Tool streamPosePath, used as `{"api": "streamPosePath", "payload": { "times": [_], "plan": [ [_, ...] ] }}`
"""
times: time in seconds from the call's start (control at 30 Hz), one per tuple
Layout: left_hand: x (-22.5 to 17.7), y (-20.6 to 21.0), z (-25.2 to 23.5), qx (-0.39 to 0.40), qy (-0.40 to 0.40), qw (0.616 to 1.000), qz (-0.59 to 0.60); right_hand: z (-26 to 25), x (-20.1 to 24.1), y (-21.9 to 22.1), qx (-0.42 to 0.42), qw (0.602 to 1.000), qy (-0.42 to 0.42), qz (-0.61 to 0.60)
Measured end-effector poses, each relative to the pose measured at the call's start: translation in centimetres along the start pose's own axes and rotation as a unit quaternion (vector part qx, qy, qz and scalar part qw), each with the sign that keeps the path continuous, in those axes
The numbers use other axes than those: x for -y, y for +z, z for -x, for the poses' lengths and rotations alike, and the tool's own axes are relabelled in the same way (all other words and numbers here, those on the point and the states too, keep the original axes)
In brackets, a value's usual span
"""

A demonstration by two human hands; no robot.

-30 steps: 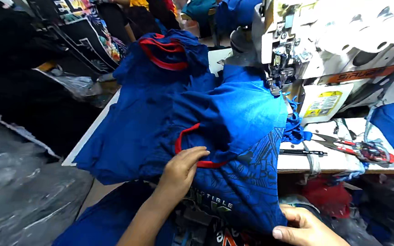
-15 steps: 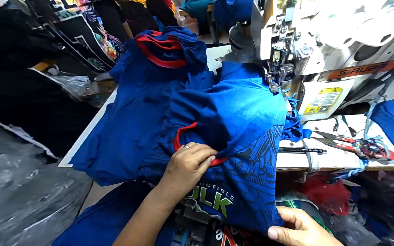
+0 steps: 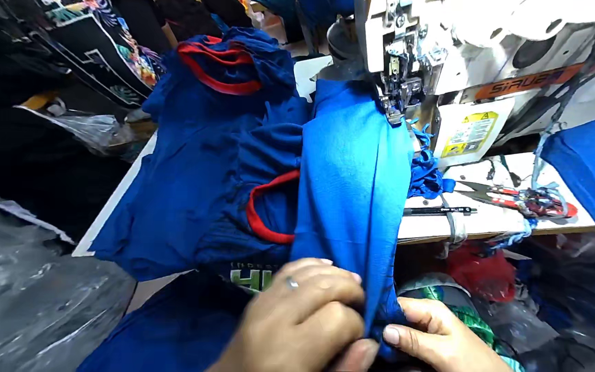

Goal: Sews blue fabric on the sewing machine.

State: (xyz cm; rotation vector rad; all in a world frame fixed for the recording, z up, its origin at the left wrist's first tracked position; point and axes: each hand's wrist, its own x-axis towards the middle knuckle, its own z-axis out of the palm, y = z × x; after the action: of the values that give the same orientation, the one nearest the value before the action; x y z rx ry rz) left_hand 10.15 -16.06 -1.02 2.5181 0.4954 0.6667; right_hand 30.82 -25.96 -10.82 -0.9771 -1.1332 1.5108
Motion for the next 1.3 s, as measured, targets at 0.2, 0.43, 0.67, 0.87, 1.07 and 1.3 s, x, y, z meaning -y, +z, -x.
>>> {"api": "streamPosePath", "payload": {
  "times": [0.2, 0.43, 0.67, 0.87, 1.07, 1.3],
  "plan": [
    [2.3, 7.8, 3.0, -0.091, -0.031, 0.993, 0.069, 0.2, -0.3, 0.4, -0.029, 0.989, 0.008, -0.145],
    [3.1, 8.5, 4.0, -0.104, -0.053, 0.985, 0.124, 0.3, -0.6, 0.8, -0.043, 0.997, -0.003, -0.07],
    [3.0, 8.2, 2.9, -0.104, -0.084, 0.98, 0.149, 1.1, -0.5, 1.2, -0.065, 0.994, -0.03, 0.085],
    [2.4, 7.4, 3.3, -0.118, -0.024, 0.993, 0.012, 2.3, -0.9, 1.0, -0.049, 0.997, -0.009, 0.06],
    [0.7, 6.2, 3.7, -0.125, 0.054, 0.987, -0.09, 2.8, -1.3, 1.6, -0.043, 0.996, -0.044, 0.065],
    [-0.3, 6.8, 3.4, -0.112, 0.047, 0.986, -0.117, 2.6, -0.6, 2.2, -0.052, 0.984, -0.117, 0.127]
  ]
}}
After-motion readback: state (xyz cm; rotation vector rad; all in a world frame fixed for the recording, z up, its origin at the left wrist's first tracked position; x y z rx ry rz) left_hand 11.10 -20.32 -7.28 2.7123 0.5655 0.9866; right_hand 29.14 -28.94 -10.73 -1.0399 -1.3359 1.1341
